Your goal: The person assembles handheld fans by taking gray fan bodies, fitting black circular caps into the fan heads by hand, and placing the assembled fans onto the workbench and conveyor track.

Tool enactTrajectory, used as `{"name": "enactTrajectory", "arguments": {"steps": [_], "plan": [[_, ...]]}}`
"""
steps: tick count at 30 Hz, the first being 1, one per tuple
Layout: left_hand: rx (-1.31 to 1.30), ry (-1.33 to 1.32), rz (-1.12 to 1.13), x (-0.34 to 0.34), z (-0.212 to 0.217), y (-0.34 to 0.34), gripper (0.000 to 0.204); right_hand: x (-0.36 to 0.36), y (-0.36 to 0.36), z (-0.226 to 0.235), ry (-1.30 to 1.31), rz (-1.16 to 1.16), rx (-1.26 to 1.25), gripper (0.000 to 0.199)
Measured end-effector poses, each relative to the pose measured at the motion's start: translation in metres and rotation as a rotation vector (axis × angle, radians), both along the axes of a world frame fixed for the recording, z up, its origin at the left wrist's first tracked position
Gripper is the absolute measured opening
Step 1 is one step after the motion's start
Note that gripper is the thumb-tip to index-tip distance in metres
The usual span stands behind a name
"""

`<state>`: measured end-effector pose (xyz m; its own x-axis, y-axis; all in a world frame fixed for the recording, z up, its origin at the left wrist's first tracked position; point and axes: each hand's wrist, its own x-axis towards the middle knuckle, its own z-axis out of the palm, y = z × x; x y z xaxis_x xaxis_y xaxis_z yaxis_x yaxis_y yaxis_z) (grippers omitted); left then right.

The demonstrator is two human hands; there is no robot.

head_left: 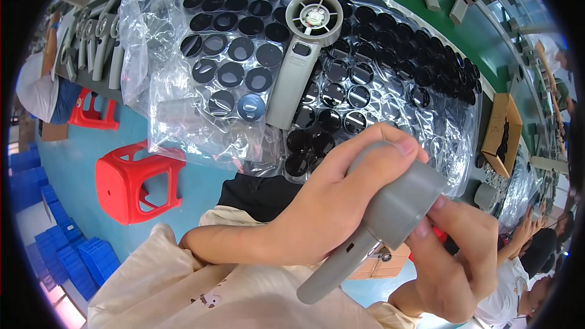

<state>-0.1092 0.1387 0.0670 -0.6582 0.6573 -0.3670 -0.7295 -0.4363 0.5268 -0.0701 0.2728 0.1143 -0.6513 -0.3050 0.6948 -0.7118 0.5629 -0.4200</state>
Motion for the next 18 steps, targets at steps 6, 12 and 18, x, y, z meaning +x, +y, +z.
{"name": "enactTrajectory", "arguments": {"steps": [6, 12, 18], "plan": [[0.011, -0.021, 0.014, 0.002, 0.0, 0.002, 0.036, 0.016, 0.012, -0.002, -0.114, -0.143, 0.227, 0.037], [-0.012, -0.036, -0.004, 0.002, 0.0, 0.001, 0.036, 0.016, 0.016, -0.002, -0.103, -0.099, 0.271, 0.038], [-0.027, -0.045, 0.003, 0.002, -0.002, 0.003, 0.037, 0.013, 0.014, -0.004, -0.121, -0.091, 0.259, 0.037]]}}
